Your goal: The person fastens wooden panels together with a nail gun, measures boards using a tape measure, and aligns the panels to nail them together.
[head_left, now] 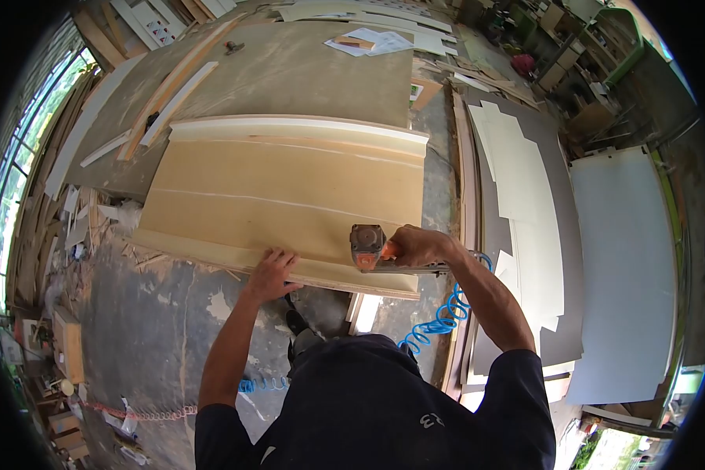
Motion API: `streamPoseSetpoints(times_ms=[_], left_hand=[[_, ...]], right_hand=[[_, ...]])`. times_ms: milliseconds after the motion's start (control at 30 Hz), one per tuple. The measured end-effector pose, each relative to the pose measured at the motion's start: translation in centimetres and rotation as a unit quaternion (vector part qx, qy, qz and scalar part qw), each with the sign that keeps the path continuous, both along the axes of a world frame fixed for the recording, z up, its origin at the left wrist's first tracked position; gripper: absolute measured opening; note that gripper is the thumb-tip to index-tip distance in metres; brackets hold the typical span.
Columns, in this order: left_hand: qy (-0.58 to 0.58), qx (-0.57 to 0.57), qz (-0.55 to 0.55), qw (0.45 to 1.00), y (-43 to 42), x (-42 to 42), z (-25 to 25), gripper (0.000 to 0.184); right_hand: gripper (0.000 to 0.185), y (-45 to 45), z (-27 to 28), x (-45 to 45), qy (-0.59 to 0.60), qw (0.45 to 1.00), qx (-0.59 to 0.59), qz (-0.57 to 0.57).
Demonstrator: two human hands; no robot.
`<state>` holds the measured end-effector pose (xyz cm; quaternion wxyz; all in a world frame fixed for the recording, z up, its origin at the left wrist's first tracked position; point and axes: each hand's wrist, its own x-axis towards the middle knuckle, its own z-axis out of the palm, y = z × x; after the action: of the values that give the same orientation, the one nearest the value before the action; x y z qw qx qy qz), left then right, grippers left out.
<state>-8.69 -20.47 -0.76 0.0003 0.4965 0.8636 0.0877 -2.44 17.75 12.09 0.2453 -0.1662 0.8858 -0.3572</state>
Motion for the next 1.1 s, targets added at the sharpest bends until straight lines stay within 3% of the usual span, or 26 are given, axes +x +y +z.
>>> streamPoseSetpoints(times_ms=[67, 200, 367, 400, 433, 500, 567, 633, 767, 833, 1100], left_hand=[[0.007, 0.005, -0.003, 1.000, -0.2, 0.1, -0.2, 0.074], [-0.006, -0.002, 0.006, 1.000, 0.1, 0.3, 0.5, 0.074], [0.004, 0.005, -0.006, 1.000, 0.1, 0.3, 0.5, 0.071], [0.006, 0.006, -0.006, 1.000, 0.1, 0.1, 0.3, 0.071], [0.018, 0.020, -0.005, 1.000, 0.1, 0.1, 0.0, 0.073], [0.028, 0.032, -0.003, 0.999, -0.1, 0.4, 0.0, 0.074], [-0.005, 0.013, 0.014, 1.000, -0.1, 0.7, 0.3, 0.074], [-0.002, 0.016, 0.014, 1.000, -0.1, 0.7, 0.2, 0.074], [0.007, 0.024, 0.014, 1.000, 0.3, 0.4, 0.0, 0.073], [0.012, 0.024, 0.015, 1.000, 0.5, 0.3, -0.2, 0.073], [-0.007, 0.024, 0.009, 1.000, 0.1, 0.1, -0.4, 0.077]], right_hand=[[0.049, -0.3, 0.4, -0.6, -0.067, 0.993, 0.092, 0.023], [0.050, -0.3, -0.5, -1.3, -0.062, 0.993, 0.093, 0.027], [0.048, -4.4, 1.7, -2.7, -0.028, 0.997, 0.039, 0.066], [0.043, -4.9, 0.3, -3.1, 0.052, 0.996, -0.010, 0.076], [0.043, -5.7, 0.1, -3.6, 0.053, 0.996, -0.010, 0.077], [0.036, -7.2, -0.6, -4.6, -0.113, 0.989, 0.075, 0.059], [0.029, -7.7, -1.8, -5.2, -0.103, 0.988, 0.090, 0.078], [0.021, -7.8, -2.8, -5.5, -0.076, 0.993, 0.000, 0.089], [0.019, -7.8, -3.1, -6.3, -0.089, 0.993, 0.012, 0.079], [0.021, -8.5, -0.4, -6.1, -0.116, 0.984, 0.102, 0.084], [0.022, -7.9, -0.4, -5.9, -0.022, 0.994, 0.068, 0.085]])
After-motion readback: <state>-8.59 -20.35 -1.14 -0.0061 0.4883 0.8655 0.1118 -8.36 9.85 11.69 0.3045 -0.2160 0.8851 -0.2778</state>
